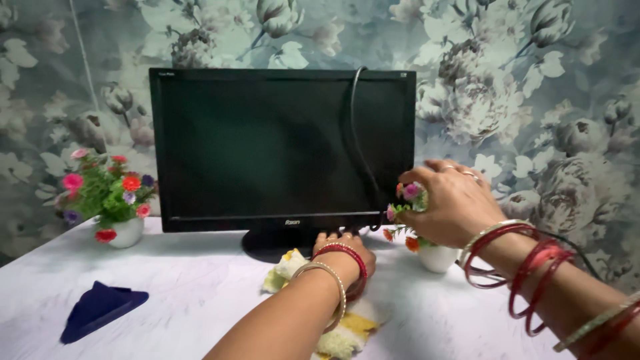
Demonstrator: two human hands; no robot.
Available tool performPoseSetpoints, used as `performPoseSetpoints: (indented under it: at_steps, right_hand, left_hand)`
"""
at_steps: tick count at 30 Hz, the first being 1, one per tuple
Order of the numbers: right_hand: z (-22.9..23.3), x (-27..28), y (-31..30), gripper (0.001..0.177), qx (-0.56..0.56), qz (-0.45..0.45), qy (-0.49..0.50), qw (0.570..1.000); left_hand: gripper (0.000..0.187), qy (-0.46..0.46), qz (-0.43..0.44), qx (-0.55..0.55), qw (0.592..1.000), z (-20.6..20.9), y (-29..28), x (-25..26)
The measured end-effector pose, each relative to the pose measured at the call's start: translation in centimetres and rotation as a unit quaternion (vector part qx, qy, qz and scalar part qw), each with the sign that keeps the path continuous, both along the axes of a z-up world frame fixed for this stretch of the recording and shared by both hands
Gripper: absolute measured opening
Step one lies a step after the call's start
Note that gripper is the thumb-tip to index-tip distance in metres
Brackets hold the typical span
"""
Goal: The person wipes a computer monitor and the surrounding table surface using a cloth. They move a flower pot and a triangular object aside to reach the area under the monitor, then wipe the monitor screen and base, and finally wipe the table surface.
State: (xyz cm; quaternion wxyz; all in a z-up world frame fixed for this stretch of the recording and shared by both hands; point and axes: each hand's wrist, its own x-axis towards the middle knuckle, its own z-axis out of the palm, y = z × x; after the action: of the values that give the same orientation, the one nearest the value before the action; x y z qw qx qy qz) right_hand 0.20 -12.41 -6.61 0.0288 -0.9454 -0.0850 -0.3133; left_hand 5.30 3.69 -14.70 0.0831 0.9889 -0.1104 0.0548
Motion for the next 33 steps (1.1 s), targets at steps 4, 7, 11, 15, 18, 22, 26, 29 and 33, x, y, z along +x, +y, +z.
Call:
performPoseSetpoints:
  at_steps: [4, 7, 11, 15, 18, 22, 26, 29, 33]
  right_hand:
    - [-0.8, -1.0, 3.2, 0.030, 0.026, 0.062, -0.021, 0.997]
    - [-2.0, -1.4, 5.0, 0.012, 0.009, 0.128, -0.057, 0.990]
    - [-4.4, -2.1, 7.1, 0.015, 0.014, 0.162, -0.020, 0.986]
    - [-7.3, -2.7, 9.8, 0.032, 0.017, 0.088, 0.202, 0.975]
    - [-8.8, -3.1, 10.7, 0.040, -0.030, 0.100, 0.195, 0.975]
    - [-8.5, -2.8, 10.1, 0.036, -0.019, 0.036, 0.238, 0.970]
    - [-7.0, -2.9, 7.0, 0.024, -0.105, -0.049, 0.233, 0.966]
    - [-6.2, -3.1, 3.3, 0.021, -0.132, -0.137, 0.223, 0.956]
    - [-6.2, -3.0, -2.2, 0.020, -0.125, -0.210, 0.202, 0.948]
  left_hand:
    - [0.045, 0.082, -0.054, 0.166, 0.981, 2.0, 1.2, -1.0]
    - [0.040, 0.117, -0.017, 0.144, 0.982, 4.1, 2.6, -1.8]
    - [0.034, 0.085, 0.015, 0.108, 0.990, 4.8, 6.7, -2.3]
    - [0.036, 0.105, -0.004, 0.041, 0.994, 3.3, 9.5, -1.8]
    - [0.040, 0.123, -0.036, -0.021, 0.992, 1.9, 10.6, -1.2]
    - [0.040, 0.015, -0.044, 0.001, 0.999, 0.7, 9.2, -0.8]
    - [0.029, -0.063, -0.045, -0.018, 0.997, 0.1, 6.3, -2.1]
    - [0.037, -0.082, -0.048, -0.055, 0.994, 0.0, 3.2, -3.2]
    - [0.080, -0.035, -0.016, -0.117, 0.992, 0.5, -1.7, -3.9]
